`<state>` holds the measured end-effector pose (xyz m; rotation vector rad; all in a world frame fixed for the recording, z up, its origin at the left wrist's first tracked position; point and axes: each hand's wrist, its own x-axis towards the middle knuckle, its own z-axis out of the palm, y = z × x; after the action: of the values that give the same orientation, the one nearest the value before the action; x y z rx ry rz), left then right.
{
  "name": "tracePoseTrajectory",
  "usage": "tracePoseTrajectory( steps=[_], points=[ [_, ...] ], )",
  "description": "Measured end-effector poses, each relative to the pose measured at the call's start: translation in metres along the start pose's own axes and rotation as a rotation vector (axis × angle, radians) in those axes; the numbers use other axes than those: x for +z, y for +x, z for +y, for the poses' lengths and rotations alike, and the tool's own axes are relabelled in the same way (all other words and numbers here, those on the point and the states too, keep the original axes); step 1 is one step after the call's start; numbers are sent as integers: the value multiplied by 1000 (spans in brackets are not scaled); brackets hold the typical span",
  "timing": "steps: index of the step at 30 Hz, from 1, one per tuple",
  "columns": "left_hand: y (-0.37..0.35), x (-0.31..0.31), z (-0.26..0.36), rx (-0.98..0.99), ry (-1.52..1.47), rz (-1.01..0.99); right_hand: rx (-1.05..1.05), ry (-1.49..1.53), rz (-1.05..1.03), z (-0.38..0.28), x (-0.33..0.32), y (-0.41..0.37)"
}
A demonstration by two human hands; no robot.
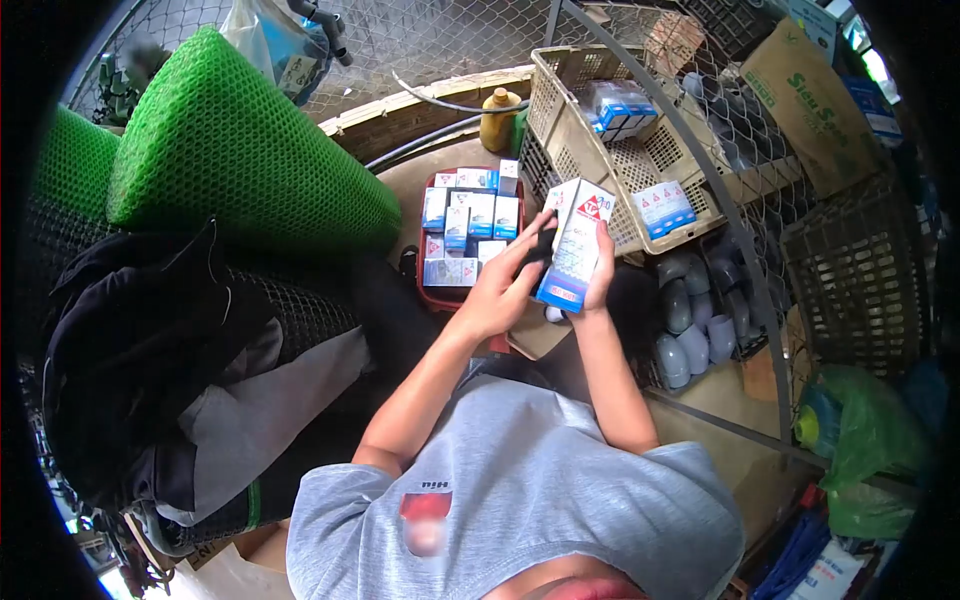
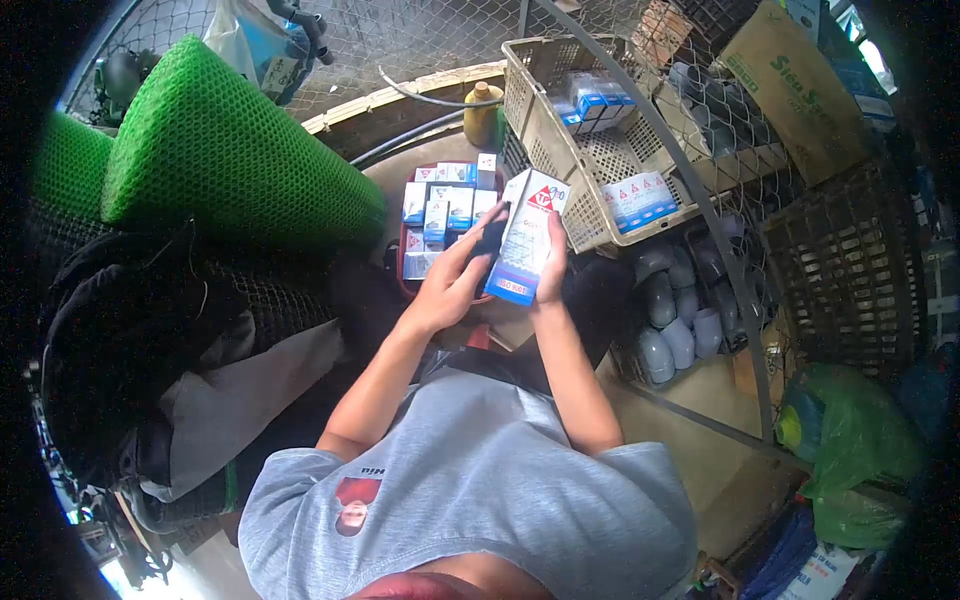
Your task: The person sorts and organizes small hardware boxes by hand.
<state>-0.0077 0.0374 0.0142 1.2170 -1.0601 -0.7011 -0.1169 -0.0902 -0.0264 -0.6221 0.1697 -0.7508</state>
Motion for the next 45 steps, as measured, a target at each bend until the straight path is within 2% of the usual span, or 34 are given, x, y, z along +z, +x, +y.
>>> tracePoseTrajectory(
  steps=[2, 3, 4, 6, 7, 9, 10, 11, 12, 14, 16, 17, 18, 20, 21, 22, 24, 25, 26, 28, 29, 30, 33, 34, 36, 37, 38, 40, 41, 43, 45],
  points=[
    [-4, -12, 11, 22, -126, -123, 84, 108, -35, -2, -7, -1],
    [1, -14, 18, 44, -185, -33, 100, 84, -27, -5, 6, 1],
    [6, -17, 28, 96, -196, 73, 118, 92, 130, -3, 22, -1],
    [25, -19, 42, 47, -316, 285, 244, 177, 99, 5, 12, -2],
    [42, -18, 46, 178, -189, 324, 236, 221, 22, 14, 7, -3],
    [67, -11, 58, 319, 42, 162, 227, 307, -134, 33, -3, -3],
    [75, -6, 51, 392, 183, 53, 163, 338, -35, 53, -18, 1],
    [77, -1, 41, 369, 247, -95, 11, 62, -26, 64, -35, 11],
    [73, 0, 31, 350, 431, -238, 7, -30, -2, 63, -38, 11],
    [56, 4, 17, 463, 868, -436, 126, -87, 20, 53, -45, 1],
    [32, 12, 19, 465, 768, -574, 211, -128, 19, 43, -52, -8],
    [25, 14, 19, 395, 691, -713, 233, -159, 6, 40, -56, -11],
    [23, 10, 20, 411, 594, -821, 245, -206, -14, 38, -58, -13],
    [38, -4, 19, 434, 634, -759, 261, -320, -60, 38, -69, -15],
    [48, -13, 15, 509, 680, -666, 285, -317, -60, 37, -65, -16],
    [56, -19, 13, 423, 728, -579, 413, 12, 146, 37, -60, -14],
    [69, -22, 5, 394, 754, -284, 205, -299, -84, 36, -42, -16],
    [68, -22, 3, 310, 675, -242, 259, -137, -30, 34, -36, -14],
    [63, -18, -1, 313, 675, -245, 256, -136, -30, 32, -35, -10],
    [40, -4, -8, 239, 502, -202, 218, -103, 166, 28, -36, -3],
    [28, 0, -3, 190, 476, -280, 266, -74, 216, 25, -52, 0],
    [17, 3, -1, 151, 380, -275, 314, -46, 263, 21, -56, 3],
    [6, -6, -2, 209, 359, -415, 376, -2, 387, 4, -35, -4],
    [7, -10, -7, 207, 358, -414, 379, -2, 388, 3, -38, -5],
    [11, -17, -11, 203, 305, -322, 332, 49, 242, 3, -35, -2],
    [11, -12, -13, 107, 239, -149, 241, 48, 324, 7, -30, 1],
    [10, -7, -20, 33, 166, -1, 197, 62, 247, 10, -35, 2],
    [3, 8, -21, -60, 64, 220, 216, -28, 226, 1, -18, -1],
    [2, 14, -19, -55, 67, 218, 207, -90, 239, 1, -20, -2],
    [-7, 23, -14, -159, -72, 360, 230, -79, 182, -4, -27, -9],
    [-13, 16, -10, -191, -28, 309, 271, -5, 119, -10, -23, -15]
  ],
)
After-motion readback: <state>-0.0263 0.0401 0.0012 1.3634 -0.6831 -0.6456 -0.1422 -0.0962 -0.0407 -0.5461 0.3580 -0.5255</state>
